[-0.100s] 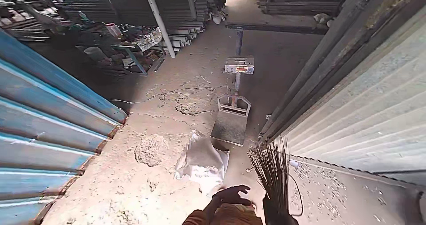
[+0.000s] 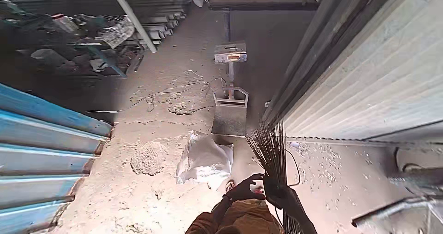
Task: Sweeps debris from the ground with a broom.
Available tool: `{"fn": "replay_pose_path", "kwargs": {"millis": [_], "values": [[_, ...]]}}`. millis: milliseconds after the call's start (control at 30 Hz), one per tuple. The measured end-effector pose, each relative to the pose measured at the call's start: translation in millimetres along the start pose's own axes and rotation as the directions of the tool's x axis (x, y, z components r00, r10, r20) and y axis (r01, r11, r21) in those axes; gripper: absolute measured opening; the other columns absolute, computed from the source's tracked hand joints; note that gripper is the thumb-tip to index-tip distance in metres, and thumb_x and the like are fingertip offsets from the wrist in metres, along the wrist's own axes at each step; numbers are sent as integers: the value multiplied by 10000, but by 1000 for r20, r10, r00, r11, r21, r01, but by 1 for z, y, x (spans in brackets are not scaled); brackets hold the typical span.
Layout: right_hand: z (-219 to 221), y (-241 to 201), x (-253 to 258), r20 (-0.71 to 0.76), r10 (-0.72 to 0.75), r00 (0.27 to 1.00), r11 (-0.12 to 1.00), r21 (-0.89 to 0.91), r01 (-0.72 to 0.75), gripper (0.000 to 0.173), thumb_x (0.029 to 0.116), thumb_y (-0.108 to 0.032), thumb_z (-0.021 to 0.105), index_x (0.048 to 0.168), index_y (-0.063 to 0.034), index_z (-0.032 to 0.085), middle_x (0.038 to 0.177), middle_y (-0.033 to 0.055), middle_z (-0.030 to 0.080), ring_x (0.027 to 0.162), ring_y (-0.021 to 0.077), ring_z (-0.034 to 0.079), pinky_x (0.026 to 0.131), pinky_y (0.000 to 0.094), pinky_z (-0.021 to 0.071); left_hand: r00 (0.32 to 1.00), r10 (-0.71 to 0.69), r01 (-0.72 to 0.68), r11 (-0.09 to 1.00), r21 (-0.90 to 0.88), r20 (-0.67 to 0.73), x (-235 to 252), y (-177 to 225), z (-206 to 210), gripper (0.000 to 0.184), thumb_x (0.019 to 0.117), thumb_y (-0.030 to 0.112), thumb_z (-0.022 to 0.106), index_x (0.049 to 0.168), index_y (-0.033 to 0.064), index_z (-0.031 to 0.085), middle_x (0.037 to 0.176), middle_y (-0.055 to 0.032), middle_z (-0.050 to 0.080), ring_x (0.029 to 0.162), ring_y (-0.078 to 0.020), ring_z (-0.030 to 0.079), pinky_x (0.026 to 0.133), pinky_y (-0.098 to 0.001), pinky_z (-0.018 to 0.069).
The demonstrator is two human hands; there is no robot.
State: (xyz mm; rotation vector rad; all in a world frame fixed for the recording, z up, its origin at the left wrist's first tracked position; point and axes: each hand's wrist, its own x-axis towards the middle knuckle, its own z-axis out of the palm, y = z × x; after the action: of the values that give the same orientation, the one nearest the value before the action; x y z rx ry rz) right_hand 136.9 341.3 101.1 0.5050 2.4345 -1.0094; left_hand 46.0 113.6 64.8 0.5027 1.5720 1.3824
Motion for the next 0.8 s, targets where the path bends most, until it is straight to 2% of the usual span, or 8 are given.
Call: {"fn": "replay_pose_path", "kwargs": {"millis": [100, 167, 267, 367, 500, 600, 700, 800], "values": [[16, -47, 8, 141, 67, 988, 998, -29, -64, 470, 831, -474, 775, 1099, -90, 740, 1097, 148, 728, 1049, 324, 692, 924, 574, 536, 991, 45, -68, 981, -183, -125, -12, -1, -3, 739, 864, 234, 807, 1481, 25, 458, 1421, -138, 580, 1268, -222, 595, 994, -432, 551], [27, -77, 6, 233, 0, 972, 999, -43, 11, 462, 918, -476, 699, 1154, -81, 735, 1178, 178, 704, 1112, 351, 672, 956, 585, 516, 955, -93, -1, 949, -315, -283, -24, -3, -7, 552, 851, 157, 746, 1313, -81, 563, 1213, -158, 674, 1086, -162, 657, 949, -346, 555], [56, -78, 14, 411, -4, 912, 999, -44, 24, 536, 858, -452, 781, 1226, -71, 699, 1224, 197, 679, 1151, 368, 648, 971, 602, 505, 856, -312, 123, 898, -422, -413, -40, -50, -11, 669, 850, 391, 696, 1297, -90, 567, 1162, -161, 684, 1038, -157, 667, 935, -348, 555], [96, -33, 26, 579, 162, 799, 987, -94, -132, 485, 883, -378, 769, 1176, -2, 681, 1113, 241, 690, 1058, 401, 661, 914, 623, 496, 746, -449, 127, 820, -557, -491, -64, -104, -14, 633, 975, 448, 559, 1332, -75, 543, 1111, -149, 699, 982, -155, 690, 903, -370, 577], [182, 93, 54, 594, 402, 696, 908, -163, -386, 339, 917, -275, 698, 1195, -82, 702, 1135, 211, 705, 1075, 391, 671, 905, 616, 524, 589, -660, 295, 713, -636, -467, -75, -159, -31, 548, 1091, 432, 309, 1328, -8, 535, 1032, -98, 688, 887, -119, 671, 819, -343, 579], [211, 122, 131, 560, 431, 708, 871, -51, -489, 259, 932, -167, 671, 1145, -24, 711, 1089, 238, 711, 1053, 407, 674, 917, 609, 515, 483, -740, 290, 640, -712, -468, -40, -233, -42, 633, 1106, 499, 220, 1424, 41, 521, 1213, -127, 659, 1017, -150, 650, 897, -379, 551], [249, 146, 228, 525, 338, 781, 925, -33, -379, 224, 962, -183, 590, 1076, -29, 706, 1002, 207, 701, 969, 365, 678, 845, 569, 524, 294, -863, 43, 441, -896, -411, 14, -311, -12, 590, 1073, 600, 233, 1025, 131, 588, 748, -9, 646, 627, -108, 642, 578, -309, 568], [272, 170, 356, 437, 306, 846, 952, -144, -270, 251, 994, -196, 533, 1135, -61, 692, 1133, 200, 688, 1079, 371, 669, 873, 581, 528, 294, -918, -145, 231, -962, -265, 74, -384, 14, 671, 1024, 701, 198, 884, 170, 582, 664, 24, 629, 554, -103, 631, 526, -291, 559]]}}
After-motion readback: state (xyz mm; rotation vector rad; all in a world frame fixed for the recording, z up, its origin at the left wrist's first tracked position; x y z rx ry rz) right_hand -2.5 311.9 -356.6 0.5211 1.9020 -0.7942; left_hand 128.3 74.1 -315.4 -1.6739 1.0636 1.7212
